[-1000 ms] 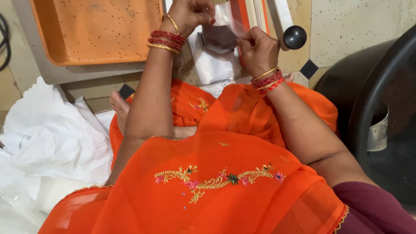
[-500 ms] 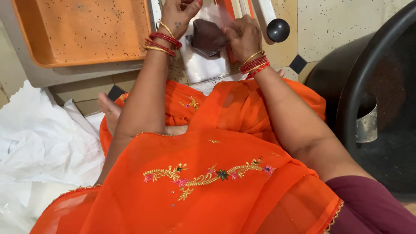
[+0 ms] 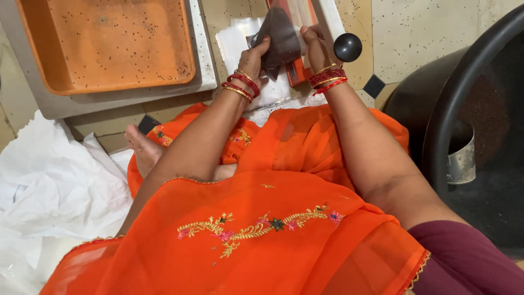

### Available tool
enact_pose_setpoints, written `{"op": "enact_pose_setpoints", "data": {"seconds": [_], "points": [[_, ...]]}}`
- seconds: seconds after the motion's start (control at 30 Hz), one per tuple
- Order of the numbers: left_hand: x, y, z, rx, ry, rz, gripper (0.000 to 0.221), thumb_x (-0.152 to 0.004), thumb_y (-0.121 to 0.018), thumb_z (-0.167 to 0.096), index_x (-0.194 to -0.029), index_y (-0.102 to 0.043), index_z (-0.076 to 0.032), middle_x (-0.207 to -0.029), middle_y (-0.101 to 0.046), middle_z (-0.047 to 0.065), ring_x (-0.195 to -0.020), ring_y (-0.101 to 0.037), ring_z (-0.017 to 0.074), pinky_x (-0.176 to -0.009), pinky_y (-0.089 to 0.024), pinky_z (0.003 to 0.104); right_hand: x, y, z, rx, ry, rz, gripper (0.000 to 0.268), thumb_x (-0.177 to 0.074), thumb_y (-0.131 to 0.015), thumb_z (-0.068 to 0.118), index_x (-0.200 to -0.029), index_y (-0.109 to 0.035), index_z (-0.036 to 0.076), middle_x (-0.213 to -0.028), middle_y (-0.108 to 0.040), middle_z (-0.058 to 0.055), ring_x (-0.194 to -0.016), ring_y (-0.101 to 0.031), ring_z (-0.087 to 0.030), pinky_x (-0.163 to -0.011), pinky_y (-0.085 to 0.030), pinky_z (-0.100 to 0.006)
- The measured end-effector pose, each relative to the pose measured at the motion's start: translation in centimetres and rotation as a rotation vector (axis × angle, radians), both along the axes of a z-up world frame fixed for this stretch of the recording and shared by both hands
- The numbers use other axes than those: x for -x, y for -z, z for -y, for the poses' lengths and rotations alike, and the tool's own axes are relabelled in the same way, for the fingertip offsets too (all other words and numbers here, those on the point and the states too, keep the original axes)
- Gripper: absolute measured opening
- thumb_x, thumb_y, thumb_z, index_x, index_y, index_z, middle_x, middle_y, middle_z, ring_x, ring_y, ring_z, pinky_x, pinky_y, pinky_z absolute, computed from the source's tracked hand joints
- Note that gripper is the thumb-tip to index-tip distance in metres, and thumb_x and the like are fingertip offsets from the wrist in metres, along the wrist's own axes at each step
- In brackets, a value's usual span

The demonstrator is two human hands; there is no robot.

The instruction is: The person scoops nut powder from a large bucket into small plastic bags, weighs each bag on a digital scale, and seals the bags using a heat sealer.

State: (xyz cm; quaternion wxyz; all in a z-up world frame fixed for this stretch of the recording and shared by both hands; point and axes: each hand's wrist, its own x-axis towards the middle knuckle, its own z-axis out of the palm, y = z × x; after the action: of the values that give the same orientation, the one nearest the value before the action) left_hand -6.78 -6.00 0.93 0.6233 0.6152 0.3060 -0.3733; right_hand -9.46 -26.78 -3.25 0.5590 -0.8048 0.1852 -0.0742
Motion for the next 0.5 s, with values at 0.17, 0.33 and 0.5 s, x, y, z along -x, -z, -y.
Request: {"op": "enact_pose_setpoints", "data": {"seconds": [0.17,0.33,0.5], "points": [[-0.6,0.8,0.4,0.516,-0.161,0.051,0.05,-0.087,-0.07,-0.04,-0.12,-0.061,-0.003,-0.102,-0.073,0.012,-0.096,-0.072,0.0281,-0.073,-0.062,0.04,-2.2,10.8,4.8,-0.415,0.068,-0.189,0.035,-0.105,-0.061,0.038,-0.108,-0.059,0.003,-0.105,-0.053,-0.005,-0.096,-0.049,-0.019,-0.09,-0.046,-0.037],[-1.9,1.1,-0.2,0.54,-0.289,0.113,0.053,-0.083,-0.076,-0.025,-0.124,-0.048,-0.007,-0.113,-0.069,0.014,-0.104,-0.072,0.0301,-0.085,-0.066,0.043,-0.6,1.3,2.5,-0.635,0.2,-0.181,0.039,-0.085,-0.077,0.038,-0.109,-0.068,0.007,-0.11,-0.066,-0.006,-0.106,-0.064,-0.016,-0.1,-0.05,-0.034],[-2.8,1.7,-0.6,0.572,-0.306,0.21,0.051,-0.084,-0.078,-0.021,-0.123,-0.048,-0.006,-0.114,-0.067,0.015,-0.108,-0.071,0.0321,-0.089,-0.067,0.044,-0.2,-3.2,3.4,-0.393,0.262,-0.244,0.04,-0.082,-0.085,0.033,-0.106,-0.07,0.005,-0.088,-0.064,-0.008,-0.078,-0.055,-0.02,-0.079,-0.052,-0.04]]}}
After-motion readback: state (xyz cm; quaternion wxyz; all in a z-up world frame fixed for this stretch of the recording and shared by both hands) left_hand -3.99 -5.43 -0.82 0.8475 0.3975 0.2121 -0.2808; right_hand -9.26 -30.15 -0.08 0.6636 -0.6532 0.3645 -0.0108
